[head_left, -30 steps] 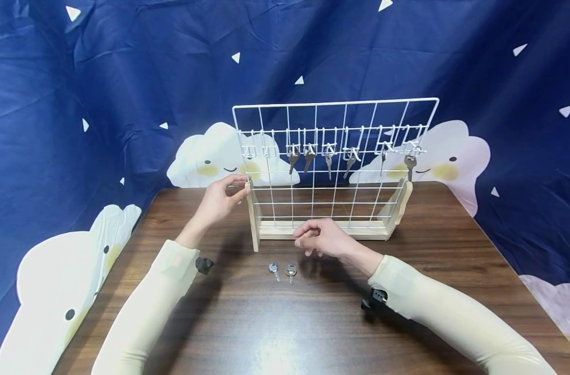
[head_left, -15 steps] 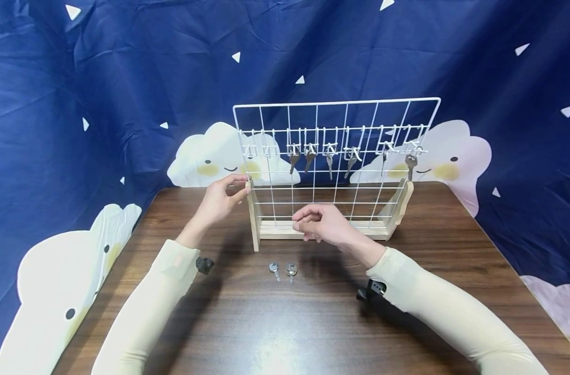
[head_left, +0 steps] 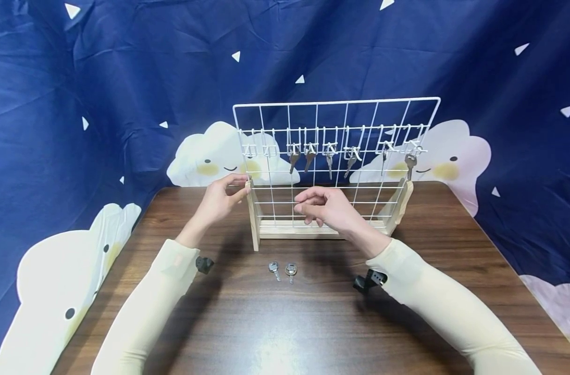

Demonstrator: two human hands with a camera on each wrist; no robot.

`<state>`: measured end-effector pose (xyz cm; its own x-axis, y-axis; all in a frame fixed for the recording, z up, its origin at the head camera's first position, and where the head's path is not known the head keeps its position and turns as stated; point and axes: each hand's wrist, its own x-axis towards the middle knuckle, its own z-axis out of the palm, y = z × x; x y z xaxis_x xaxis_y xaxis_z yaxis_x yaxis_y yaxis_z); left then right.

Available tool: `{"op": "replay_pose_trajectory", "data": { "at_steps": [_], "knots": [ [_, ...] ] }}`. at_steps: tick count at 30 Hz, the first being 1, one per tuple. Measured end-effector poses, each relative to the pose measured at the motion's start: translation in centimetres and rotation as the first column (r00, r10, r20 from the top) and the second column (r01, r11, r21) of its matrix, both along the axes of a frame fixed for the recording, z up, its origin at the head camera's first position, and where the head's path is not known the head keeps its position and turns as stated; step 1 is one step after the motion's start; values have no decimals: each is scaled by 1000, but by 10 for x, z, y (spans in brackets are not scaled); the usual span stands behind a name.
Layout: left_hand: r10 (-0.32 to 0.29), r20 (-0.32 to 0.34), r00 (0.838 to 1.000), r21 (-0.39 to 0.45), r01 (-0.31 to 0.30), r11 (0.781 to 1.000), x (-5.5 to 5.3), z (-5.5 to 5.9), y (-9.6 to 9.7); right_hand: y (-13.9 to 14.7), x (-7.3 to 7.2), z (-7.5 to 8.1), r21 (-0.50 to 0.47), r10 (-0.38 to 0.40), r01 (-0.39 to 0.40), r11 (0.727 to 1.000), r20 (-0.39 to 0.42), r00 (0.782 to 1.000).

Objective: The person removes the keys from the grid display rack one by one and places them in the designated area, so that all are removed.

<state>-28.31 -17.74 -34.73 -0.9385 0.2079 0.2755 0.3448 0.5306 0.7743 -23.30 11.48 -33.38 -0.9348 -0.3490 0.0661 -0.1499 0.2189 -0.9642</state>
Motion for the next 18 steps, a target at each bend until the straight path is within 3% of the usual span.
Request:
{"op": "replay_pose_trajectory", "data": {
  "at_steps": [9, 18],
  "knots": [
    [0, -6, 1000, -5, 0, 1000, -1, 0, 0, -2, -2, 14, -27, -59, 59, 998, 25, 998],
    [1, -1, 1000, 6, -1, 1000, -3, -3, -1, -4, -5, 23, -74, -65, 66, 995, 11, 998]
  ]
}}
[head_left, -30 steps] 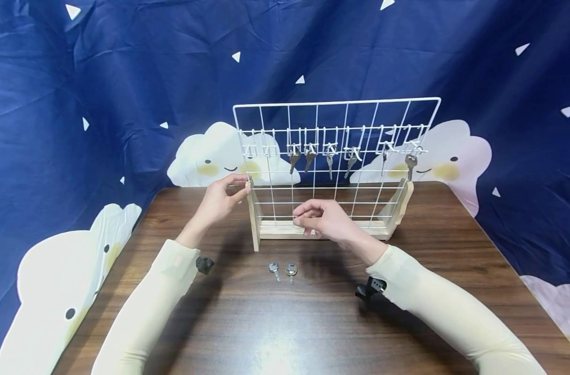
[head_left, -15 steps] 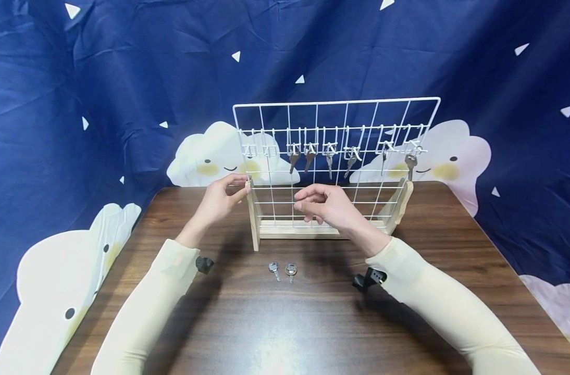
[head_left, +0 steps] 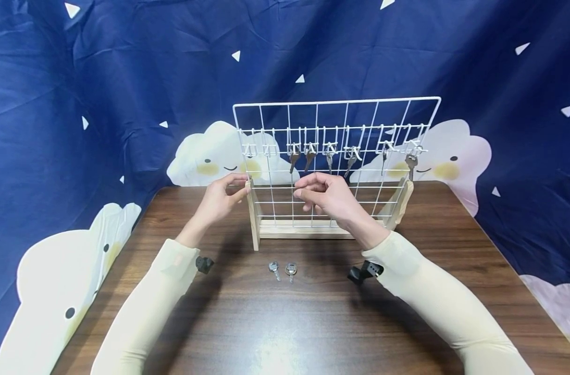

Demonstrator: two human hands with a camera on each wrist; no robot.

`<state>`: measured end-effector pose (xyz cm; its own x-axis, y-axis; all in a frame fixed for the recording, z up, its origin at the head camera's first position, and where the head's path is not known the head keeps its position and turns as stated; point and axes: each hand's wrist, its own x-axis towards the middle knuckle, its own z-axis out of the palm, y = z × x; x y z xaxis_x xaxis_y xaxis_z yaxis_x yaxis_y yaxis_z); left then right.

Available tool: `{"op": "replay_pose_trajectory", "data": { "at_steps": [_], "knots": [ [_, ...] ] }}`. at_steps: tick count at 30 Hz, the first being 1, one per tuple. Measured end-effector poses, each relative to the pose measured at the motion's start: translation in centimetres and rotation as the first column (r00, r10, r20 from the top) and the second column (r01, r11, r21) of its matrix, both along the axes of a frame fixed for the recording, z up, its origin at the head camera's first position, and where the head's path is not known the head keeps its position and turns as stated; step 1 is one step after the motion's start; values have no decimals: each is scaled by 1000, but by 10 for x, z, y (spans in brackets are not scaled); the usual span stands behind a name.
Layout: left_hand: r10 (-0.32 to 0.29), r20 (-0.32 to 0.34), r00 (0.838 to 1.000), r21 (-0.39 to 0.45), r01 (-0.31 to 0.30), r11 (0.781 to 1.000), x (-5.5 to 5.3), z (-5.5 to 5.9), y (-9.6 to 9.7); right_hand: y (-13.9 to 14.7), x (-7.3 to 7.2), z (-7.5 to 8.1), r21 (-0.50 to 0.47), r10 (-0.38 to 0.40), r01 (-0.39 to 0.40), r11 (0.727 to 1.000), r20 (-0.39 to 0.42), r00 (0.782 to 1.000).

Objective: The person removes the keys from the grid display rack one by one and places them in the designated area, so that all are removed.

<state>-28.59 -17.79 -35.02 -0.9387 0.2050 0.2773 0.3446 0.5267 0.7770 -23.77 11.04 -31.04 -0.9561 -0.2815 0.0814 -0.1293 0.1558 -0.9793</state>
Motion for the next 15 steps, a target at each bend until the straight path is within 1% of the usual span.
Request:
{"op": "replay_pose_trajectory", "data": {
  "at_steps": [6, 15],
  "knots": [
    [4, 7, 1000, 7, -4, 1000, 1, 0, 0, -3, -1, 6, -49, -12, 12, 999, -3, 1000],
    [6, 2, 1000, 16, -6, 1000, 2, 0, 0, -6, -8, 12, -61, -59, 55, 997, -68, 996]
  ]
}}
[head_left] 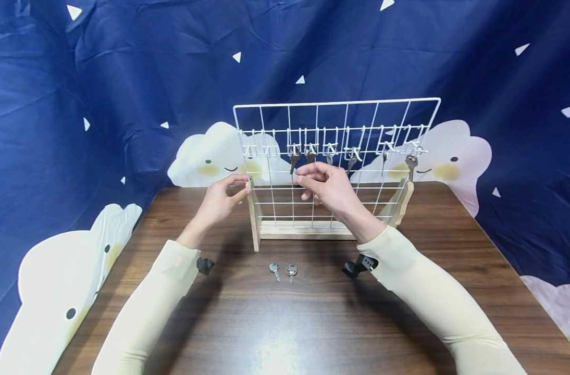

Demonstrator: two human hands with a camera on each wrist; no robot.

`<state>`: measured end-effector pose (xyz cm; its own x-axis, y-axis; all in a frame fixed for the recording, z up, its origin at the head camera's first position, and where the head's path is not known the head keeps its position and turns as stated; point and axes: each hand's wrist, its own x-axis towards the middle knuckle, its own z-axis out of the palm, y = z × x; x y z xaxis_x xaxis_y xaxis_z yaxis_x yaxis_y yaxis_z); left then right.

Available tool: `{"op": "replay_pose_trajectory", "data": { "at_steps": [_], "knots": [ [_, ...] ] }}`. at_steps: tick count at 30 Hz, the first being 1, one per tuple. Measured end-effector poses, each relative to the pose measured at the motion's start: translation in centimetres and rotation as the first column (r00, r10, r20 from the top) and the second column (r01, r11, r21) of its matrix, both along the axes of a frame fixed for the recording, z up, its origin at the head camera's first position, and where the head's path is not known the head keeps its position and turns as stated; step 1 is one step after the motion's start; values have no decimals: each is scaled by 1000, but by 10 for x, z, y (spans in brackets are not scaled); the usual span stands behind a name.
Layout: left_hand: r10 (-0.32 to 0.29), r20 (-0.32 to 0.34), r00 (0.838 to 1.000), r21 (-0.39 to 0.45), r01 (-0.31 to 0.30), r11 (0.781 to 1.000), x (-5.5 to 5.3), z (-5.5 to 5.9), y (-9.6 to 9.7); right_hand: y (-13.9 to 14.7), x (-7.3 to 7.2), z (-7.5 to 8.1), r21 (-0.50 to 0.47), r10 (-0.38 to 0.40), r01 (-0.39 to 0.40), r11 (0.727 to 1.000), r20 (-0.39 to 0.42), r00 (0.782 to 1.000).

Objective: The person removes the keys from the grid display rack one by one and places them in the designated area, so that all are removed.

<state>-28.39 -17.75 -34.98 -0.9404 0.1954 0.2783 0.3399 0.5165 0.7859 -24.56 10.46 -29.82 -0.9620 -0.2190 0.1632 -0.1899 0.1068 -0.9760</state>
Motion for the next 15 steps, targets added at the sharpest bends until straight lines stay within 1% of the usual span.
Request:
{"op": "replay_pose_trajectory", "data": {
  "at_steps": [9, 15],
  "knots": [
    [2, -3, 1000, -3, -2, 1000, 0, 0, 0, -3, -6, 1, -56, -41, 40, 998, -4, 999],
    [2, -1, 1000, -4, -2, 1000, 0, 0, 0, -3, -8, 1, -62, -83, 82, 995, -13, 996]
  ]
}}
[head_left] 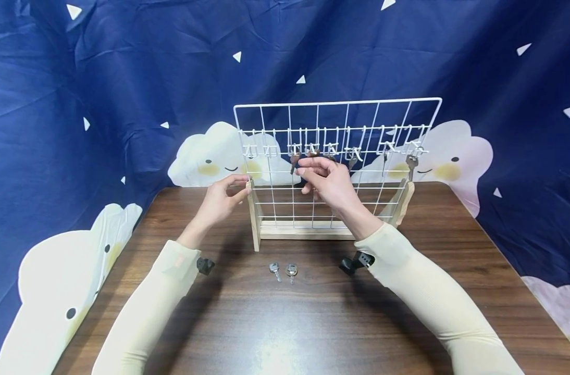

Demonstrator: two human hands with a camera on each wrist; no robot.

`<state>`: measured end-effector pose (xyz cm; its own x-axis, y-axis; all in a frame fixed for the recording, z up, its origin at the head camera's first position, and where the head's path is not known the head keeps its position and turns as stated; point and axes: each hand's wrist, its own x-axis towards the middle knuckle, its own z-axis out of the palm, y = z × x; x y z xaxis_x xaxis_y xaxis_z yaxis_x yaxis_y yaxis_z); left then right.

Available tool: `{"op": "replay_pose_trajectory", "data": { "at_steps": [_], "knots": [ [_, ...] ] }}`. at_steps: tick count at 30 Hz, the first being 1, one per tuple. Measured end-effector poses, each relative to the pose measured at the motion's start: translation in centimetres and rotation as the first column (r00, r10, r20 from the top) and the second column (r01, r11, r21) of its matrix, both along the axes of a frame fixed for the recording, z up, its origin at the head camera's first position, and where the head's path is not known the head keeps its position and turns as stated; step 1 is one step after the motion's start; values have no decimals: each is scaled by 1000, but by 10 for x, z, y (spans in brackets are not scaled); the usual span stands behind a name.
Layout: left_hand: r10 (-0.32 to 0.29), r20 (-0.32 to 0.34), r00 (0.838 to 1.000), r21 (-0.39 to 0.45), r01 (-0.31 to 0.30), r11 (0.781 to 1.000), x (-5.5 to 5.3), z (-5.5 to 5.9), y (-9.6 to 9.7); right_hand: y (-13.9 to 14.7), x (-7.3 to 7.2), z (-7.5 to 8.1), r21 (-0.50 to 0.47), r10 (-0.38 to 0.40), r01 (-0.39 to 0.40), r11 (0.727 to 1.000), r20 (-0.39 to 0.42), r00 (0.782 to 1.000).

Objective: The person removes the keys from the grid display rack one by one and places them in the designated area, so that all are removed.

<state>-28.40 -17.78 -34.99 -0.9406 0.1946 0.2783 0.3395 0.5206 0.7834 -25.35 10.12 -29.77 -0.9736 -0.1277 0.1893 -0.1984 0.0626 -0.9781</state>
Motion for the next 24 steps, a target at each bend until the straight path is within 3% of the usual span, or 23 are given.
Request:
{"op": "replay_pose_trajectory", "data": {
  "at_steps": [24],
  "knots": [
    [5, 0, 1000, -8, -5, 1000, 1, 0, 0, -11, -2, -4, 36, -63, 64, 997, -43, 997]
  ]
}}
